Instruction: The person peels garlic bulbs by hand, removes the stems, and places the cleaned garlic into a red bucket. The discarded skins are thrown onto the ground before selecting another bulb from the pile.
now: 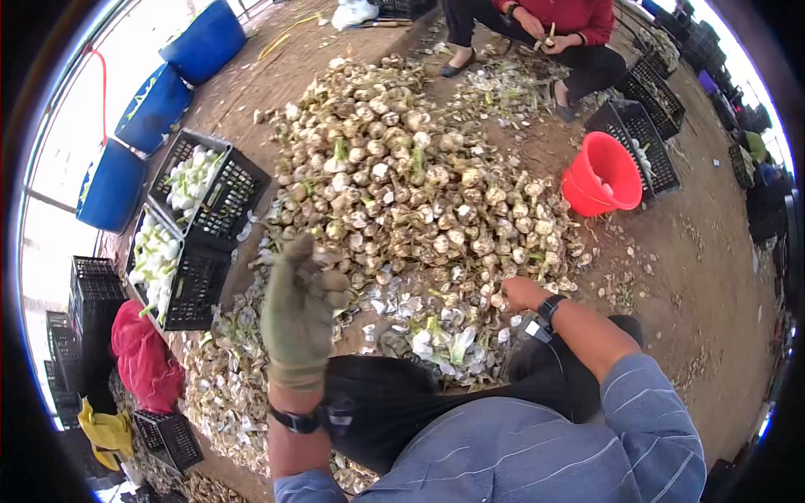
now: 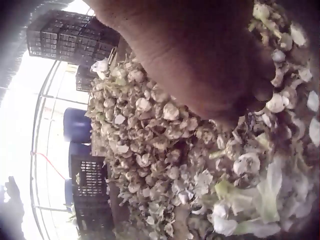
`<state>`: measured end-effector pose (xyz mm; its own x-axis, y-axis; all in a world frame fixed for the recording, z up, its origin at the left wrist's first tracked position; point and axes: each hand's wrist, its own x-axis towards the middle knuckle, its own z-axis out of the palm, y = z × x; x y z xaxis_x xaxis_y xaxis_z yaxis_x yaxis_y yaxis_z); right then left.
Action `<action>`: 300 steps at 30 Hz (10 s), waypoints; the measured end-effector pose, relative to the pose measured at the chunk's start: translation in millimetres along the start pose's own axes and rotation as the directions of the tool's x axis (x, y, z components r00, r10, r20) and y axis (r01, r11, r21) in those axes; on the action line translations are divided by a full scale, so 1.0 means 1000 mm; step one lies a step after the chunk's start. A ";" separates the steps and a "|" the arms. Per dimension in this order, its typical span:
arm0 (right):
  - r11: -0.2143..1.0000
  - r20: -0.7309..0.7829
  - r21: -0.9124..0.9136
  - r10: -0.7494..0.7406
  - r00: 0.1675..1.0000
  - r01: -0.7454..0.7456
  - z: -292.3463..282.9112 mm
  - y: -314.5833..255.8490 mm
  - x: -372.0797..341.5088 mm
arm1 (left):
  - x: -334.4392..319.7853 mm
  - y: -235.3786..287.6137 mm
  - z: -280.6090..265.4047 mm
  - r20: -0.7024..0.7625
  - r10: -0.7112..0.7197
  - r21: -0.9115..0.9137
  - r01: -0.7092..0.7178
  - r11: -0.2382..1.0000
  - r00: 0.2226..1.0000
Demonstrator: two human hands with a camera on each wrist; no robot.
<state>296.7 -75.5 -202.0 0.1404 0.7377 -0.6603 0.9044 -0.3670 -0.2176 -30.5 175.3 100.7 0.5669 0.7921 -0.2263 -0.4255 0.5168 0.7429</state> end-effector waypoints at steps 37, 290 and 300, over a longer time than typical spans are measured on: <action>0.057 -0.339 0.941 0.123 0.933 0.334 -0.145 -0.118 -0.147 | -0.029 -0.151 0.072 0.298 -0.084 0.701 -0.158 0.696 0.951; -0.032 -0.322 0.946 0.013 0.947 0.322 -0.108 -0.187 -0.197 | -0.093 -0.133 0.008 0.375 -0.104 0.575 -0.143 0.805 0.921; 0.283 -0.496 0.844 0.092 0.863 0.455 -0.095 -0.186 -0.165 | -0.087 -0.149 0.001 0.312 -0.201 0.375 0.074 0.924 0.929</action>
<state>143.8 -74.9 15.8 0.4047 0.8842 -0.2334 -0.0198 -0.2467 -0.9689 -16.2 28.9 10.5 0.8317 0.5308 -0.1631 -0.0869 0.4145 0.9059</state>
